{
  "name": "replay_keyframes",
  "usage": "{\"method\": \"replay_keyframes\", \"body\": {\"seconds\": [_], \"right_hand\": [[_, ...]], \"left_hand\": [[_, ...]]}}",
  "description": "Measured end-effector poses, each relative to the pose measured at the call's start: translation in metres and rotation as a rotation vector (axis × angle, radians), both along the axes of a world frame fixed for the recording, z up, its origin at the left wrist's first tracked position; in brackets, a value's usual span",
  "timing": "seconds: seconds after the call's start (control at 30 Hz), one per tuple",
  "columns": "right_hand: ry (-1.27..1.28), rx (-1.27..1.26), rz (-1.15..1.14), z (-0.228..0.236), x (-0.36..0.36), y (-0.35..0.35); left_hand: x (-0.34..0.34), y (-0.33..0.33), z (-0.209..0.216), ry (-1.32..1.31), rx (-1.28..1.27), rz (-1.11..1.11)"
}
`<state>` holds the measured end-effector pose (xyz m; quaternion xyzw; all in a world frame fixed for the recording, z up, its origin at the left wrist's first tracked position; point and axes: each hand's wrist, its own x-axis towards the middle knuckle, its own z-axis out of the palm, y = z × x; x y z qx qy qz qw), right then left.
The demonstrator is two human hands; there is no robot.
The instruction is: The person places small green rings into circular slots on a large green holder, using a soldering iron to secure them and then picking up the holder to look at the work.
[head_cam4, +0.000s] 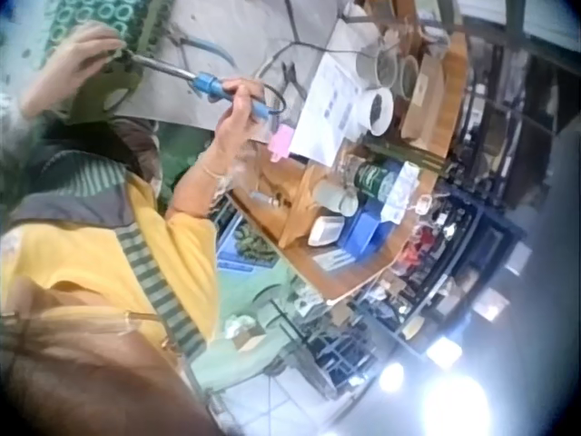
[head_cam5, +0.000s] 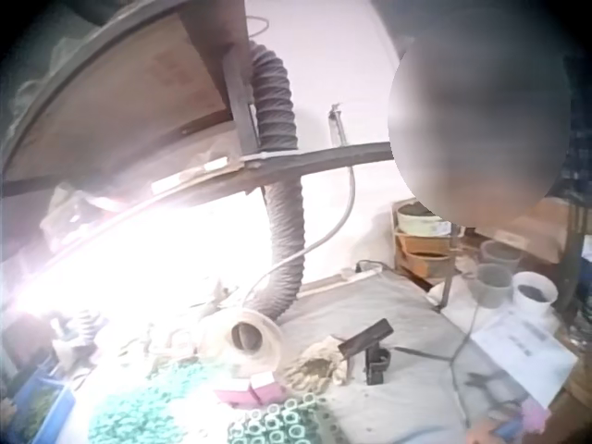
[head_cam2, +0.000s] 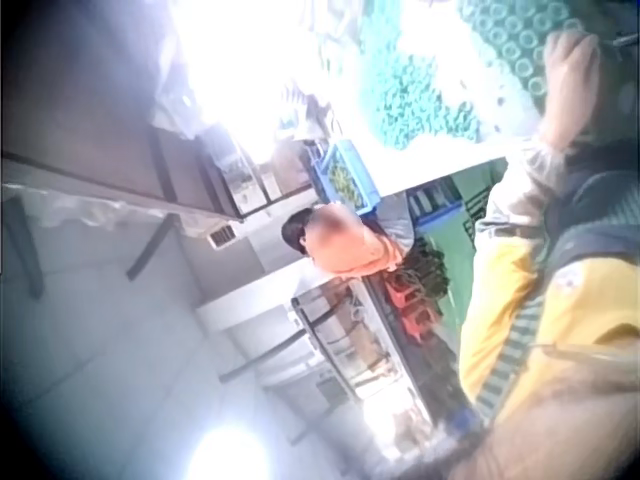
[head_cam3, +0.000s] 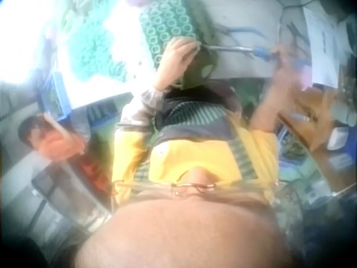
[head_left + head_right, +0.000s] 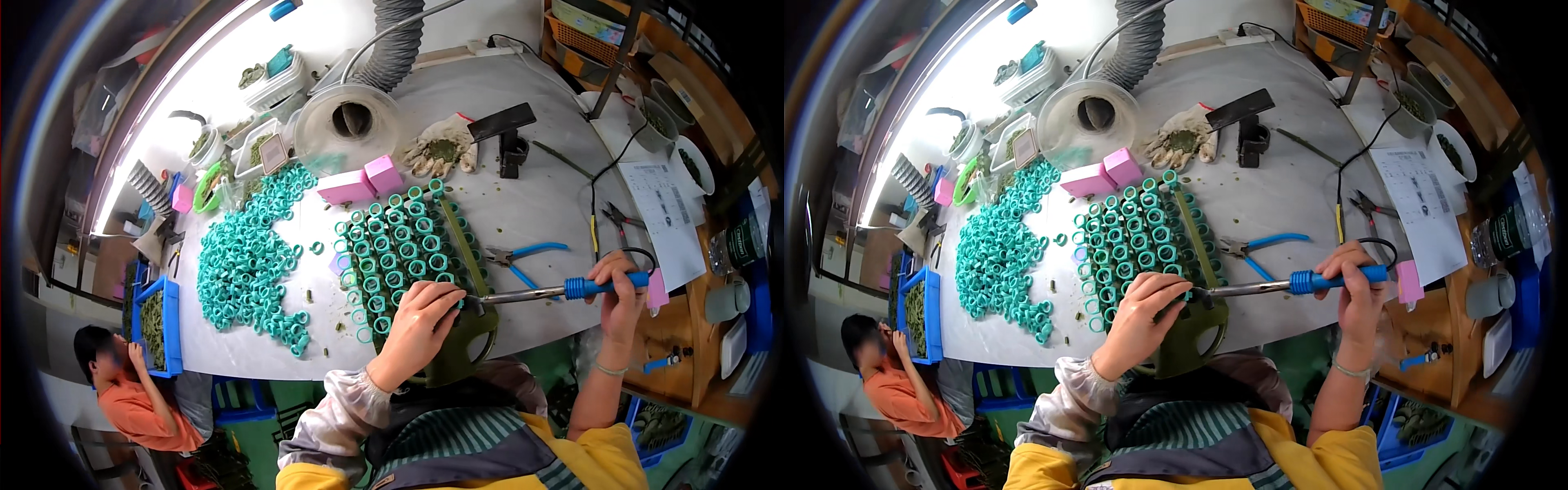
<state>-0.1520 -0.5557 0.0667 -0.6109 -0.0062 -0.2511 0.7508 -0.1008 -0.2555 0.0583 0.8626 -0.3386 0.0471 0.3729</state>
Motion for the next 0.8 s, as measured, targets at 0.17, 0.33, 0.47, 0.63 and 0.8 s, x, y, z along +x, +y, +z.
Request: {"method": "replay_keyframes", "body": {"seconds": [0.17,0.33,0.47,0.63,0.8], "right_hand": [[-0.031,-0.058,-0.031,0.000,0.000,-0.011],[0.005,-0.117,-0.142,-0.004,-0.013,-0.047],[0.019,-0.083,-0.190,-0.007,-0.014,-0.051],[0.012,-0.085,-0.154,-0.008,-0.009,-0.057],[0.059,-0.087,-0.135,0.001,-0.006,-0.051]], "left_hand": [[-0.002,0.005,0.001,-0.035,0.039,0.001],[0.001,0.006,0.015,0.032,-0.054,-0.059],[0.025,0.091,0.009,0.032,-0.065,0.399],[0.012,0.207,-0.014,-0.150,0.804,0.555],[0.021,0.221,-0.024,-0.104,0.680,0.539]]}}
